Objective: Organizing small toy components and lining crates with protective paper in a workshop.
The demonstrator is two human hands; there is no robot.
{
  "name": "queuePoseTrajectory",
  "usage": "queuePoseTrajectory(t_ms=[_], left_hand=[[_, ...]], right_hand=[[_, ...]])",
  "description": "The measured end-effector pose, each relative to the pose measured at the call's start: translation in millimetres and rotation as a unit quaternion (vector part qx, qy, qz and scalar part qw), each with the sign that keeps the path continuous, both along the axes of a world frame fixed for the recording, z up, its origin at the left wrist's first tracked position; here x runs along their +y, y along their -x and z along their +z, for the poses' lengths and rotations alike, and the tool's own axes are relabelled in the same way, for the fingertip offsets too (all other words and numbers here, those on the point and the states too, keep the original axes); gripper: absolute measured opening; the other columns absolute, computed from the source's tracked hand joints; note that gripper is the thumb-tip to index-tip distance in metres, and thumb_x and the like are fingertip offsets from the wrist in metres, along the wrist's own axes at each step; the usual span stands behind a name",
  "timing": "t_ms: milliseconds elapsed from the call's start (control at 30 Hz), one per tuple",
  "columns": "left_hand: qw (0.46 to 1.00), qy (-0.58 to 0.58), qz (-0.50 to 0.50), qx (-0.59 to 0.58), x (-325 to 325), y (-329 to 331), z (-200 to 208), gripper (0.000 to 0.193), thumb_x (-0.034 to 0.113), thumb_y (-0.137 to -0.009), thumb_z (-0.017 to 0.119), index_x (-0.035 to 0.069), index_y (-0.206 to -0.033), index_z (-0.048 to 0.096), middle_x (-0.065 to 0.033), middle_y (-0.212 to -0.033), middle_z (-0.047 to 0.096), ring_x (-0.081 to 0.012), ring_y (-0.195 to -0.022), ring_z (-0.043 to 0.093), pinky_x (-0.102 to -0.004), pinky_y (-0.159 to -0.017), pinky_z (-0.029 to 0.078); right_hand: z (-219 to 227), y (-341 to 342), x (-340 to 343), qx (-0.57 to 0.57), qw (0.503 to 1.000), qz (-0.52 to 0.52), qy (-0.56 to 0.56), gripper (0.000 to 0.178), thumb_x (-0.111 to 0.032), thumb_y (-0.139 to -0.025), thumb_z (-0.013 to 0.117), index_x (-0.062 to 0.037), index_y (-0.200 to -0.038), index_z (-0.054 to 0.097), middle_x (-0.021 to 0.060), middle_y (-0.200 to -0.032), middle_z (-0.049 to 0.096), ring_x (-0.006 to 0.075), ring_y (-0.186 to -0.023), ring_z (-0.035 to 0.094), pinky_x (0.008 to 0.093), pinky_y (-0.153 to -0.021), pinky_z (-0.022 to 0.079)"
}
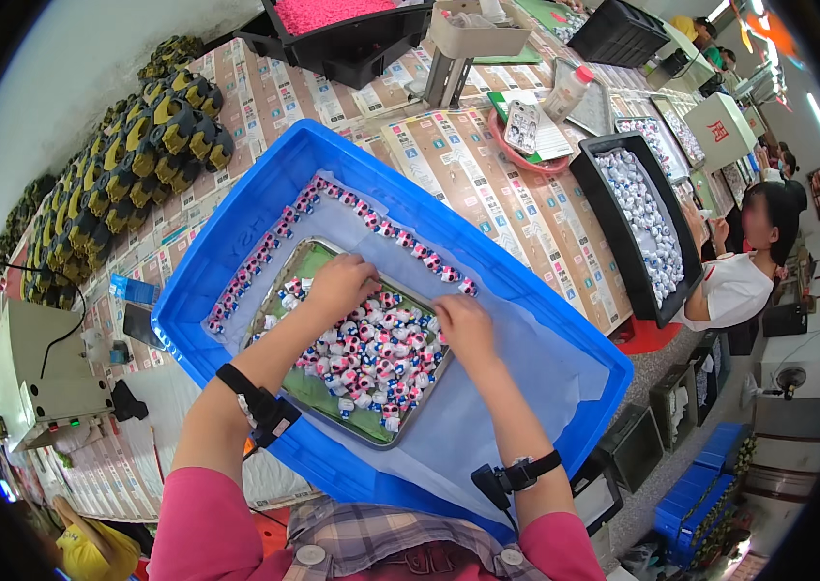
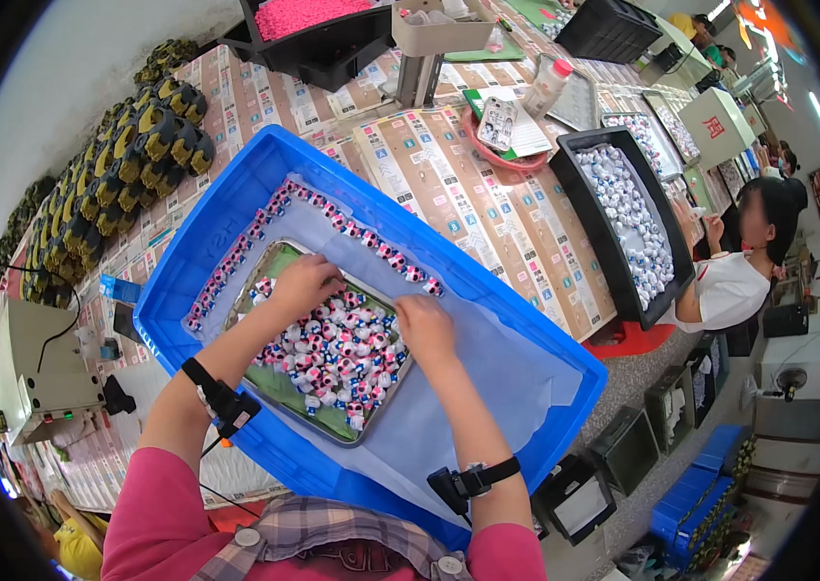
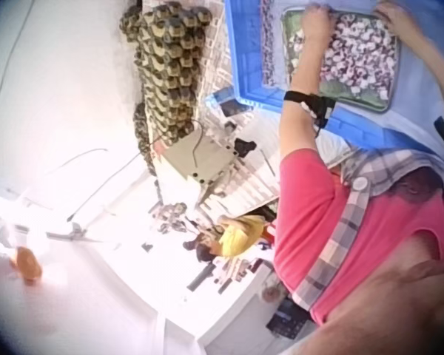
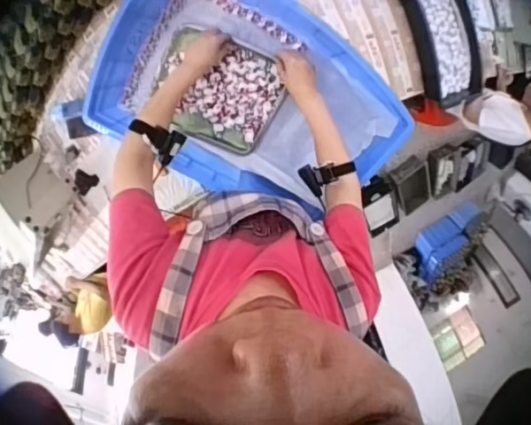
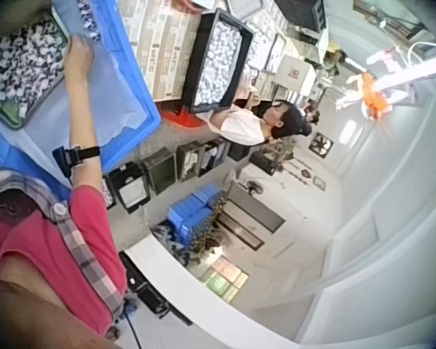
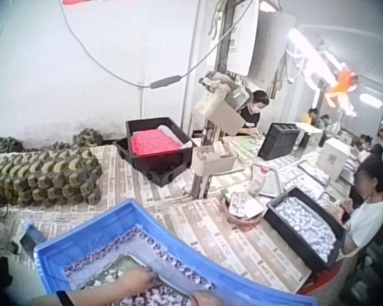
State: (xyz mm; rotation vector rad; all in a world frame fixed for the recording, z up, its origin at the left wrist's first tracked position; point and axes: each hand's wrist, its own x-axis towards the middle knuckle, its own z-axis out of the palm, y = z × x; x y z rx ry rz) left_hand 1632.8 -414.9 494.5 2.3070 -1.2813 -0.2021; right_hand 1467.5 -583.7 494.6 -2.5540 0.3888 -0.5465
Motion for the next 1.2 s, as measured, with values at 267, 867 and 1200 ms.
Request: queuePoseTrajectory(t_ms=[267, 867, 1200], left_hand=[[0.984, -0.122, 0.046, -0.121, -15.2, 19.7, -0.5, 0.020, 0.020, -0.068, 0.062, 0.007, -0.083, 0.057, -0.0091, -0.079, 0.057, -0.0257, -0.083, 0.055, -0.0380, -0.071, 0.042], [0.904, 0.125, 0.085, 0.400, -61.3, 32.1, 3.5, 0.035, 0.029, -0.069, 0.065, 0.000, -0.089, 0.062, -0.0153, -0.079, 0.063, -0.0255, -0.072, 0.062, -0.0337, -0.066, 0.047], [0.893, 0.166, 0.289, 0.303, -155.0, 124.0, -36.4, 0.028, 0.016, -0.066, 0.068, -0.004, -0.085, 0.062, -0.0176, -0.078, 0.062, -0.0278, -0.071, 0.061, -0.0354, -0.065, 0.047]], right_hand=[[3.6, -66.9, 48.8, 0.190, 0.975, 0.080, 0.087, 0.008, -0.010, -0.070, 0.057, -0.0095, -0.075, 0.064, 0.0093, -0.076, 0.057, 0.0268, -0.077, 0.058, 0.0373, -0.065, 0.048], [53.1, 11.8, -14.9, 0.114, 0.993, -0.004, -0.007, 0.022, -0.012, -0.069, 0.061, -0.0068, -0.089, 0.056, 0.0099, -0.081, 0.056, 0.0283, -0.079, 0.057, 0.0377, -0.068, 0.046], [-2.6, 54.5, -43.8, 0.099, 0.976, -0.101, 0.162, 0.025, -0.015, -0.073, 0.060, -0.0104, -0.097, 0.054, 0.0086, -0.086, 0.053, 0.0255, -0.072, 0.058, 0.0363, -0.060, 0.048]])
